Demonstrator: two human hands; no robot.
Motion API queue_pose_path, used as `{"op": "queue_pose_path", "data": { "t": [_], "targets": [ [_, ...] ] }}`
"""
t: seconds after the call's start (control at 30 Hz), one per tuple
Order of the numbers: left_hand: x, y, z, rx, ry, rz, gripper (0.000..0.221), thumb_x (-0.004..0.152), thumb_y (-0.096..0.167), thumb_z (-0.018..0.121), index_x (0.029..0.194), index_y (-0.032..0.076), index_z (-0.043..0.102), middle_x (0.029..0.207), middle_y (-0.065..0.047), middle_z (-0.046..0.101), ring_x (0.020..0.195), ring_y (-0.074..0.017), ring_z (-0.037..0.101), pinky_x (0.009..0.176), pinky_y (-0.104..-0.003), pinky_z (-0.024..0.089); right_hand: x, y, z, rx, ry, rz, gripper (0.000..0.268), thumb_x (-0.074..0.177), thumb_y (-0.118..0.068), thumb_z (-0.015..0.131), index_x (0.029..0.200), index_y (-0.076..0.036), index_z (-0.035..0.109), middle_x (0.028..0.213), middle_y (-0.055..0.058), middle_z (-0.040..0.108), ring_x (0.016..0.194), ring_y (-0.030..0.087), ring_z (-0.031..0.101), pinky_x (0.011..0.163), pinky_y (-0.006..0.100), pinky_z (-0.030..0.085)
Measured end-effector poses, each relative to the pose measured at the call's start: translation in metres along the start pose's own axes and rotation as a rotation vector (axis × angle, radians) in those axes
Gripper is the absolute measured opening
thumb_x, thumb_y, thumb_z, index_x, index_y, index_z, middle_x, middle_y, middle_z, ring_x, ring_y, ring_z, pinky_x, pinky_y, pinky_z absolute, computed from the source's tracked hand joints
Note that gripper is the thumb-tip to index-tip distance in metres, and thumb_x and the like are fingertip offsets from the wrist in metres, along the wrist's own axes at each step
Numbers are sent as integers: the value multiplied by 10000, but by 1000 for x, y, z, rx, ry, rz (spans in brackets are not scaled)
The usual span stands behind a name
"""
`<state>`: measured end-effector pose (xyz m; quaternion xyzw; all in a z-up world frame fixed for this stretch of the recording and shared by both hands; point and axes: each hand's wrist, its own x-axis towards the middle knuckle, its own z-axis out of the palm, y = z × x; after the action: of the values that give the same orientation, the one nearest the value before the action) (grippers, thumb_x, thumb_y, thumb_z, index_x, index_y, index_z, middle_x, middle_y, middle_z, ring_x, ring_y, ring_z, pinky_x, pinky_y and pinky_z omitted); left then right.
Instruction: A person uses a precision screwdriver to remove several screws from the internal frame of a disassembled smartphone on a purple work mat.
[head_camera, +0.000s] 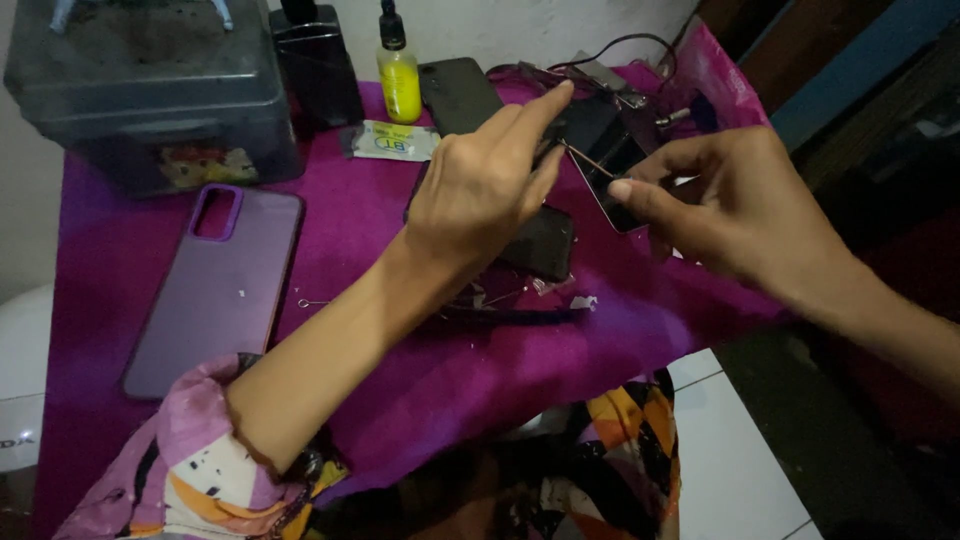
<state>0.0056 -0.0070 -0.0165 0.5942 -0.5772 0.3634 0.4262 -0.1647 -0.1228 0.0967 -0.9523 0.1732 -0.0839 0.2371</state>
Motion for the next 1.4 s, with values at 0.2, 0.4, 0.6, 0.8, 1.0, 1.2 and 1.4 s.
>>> {"op": "queue_pose_path", "data": {
  "t": [0.2, 0.4, 0.6, 0.8, 1.0, 1.2, 1.4],
  "targets": [
    [0, 1, 3, 1, 25, -8, 343, 1019, 35, 743, 1319, -44, 598, 1024, -118, 713, 821, -260, 731, 610, -380, 618, 5, 0, -3, 212, -44, 164, 274, 971, -200, 749, 836, 37, 779, 539, 165, 680, 428, 207, 581, 427, 311, 450],
    [1, 2, 1, -28, 18, -12, 317, 1009, 17, 725, 1298, -39, 607, 1062, -128, 722, 879, -270, 746, 680, -381, 639, 6, 0, -4, 279, -79, 175, 310, 979, -204, 744, 783, 35, 768, 524, 170, 663, 409, 218, 554, 428, 320, 425],
    [1, 2, 2, -34, 22, 6, 303, 1013, -10, 721, 1289, -57, 605, 1015, -138, 714, 820, -257, 728, 641, -357, 640, 12, 13, -2, 451, -97, 272, 315, 1003, -147, 761, 749, 35, 723, 527, 159, 613, 366, 183, 458, 382, 267, 365],
    [7, -8, -7, -157, -77, -14, 360, 979, -14, 728, 1281, -128, 570, 1162, -288, 714, 1058, -385, 739, 929, -423, 629, 17, 18, 4, 625, -136, 323, 307, 993, -241, 730, 833, 20, 728, 576, 150, 612, 341, 134, 418, 314, 207, 304],
    [17, -27, -25, -224, 22, -208, 315, 881, 21, 817, 1167, 9, 686, 1054, -122, 780, 930, -229, 772, 830, -306, 613, 32, 55, 11, 825, -177, 47, 270, 1040, -249, 639, 999, 8, 711, 650, 54, 595, 395, 44, 460, 406, 136, 373],
    [30, -24, -33, -478, 133, -514, 258, 806, 200, 852, 1031, 113, 758, 1043, -54, 789, 1002, -161, 747, 851, -279, 602, 61, 84, 53, 986, -53, 0, 184, 982, -220, 688, 1025, -42, 675, 707, -17, 534, 508, 25, 411, 401, 169, 242],
    [30, -8, -18, -723, 102, -640, 364, 746, 186, 901, 1062, 71, 760, 1056, -69, 792, 986, -129, 740, 863, -228, 590, 55, 69, 78, 1116, 27, 5, 231, 800, -171, 817, 949, -47, 692, 709, -2, 646, 533, 53, 554, 462, 185, 427]
  ]
}}
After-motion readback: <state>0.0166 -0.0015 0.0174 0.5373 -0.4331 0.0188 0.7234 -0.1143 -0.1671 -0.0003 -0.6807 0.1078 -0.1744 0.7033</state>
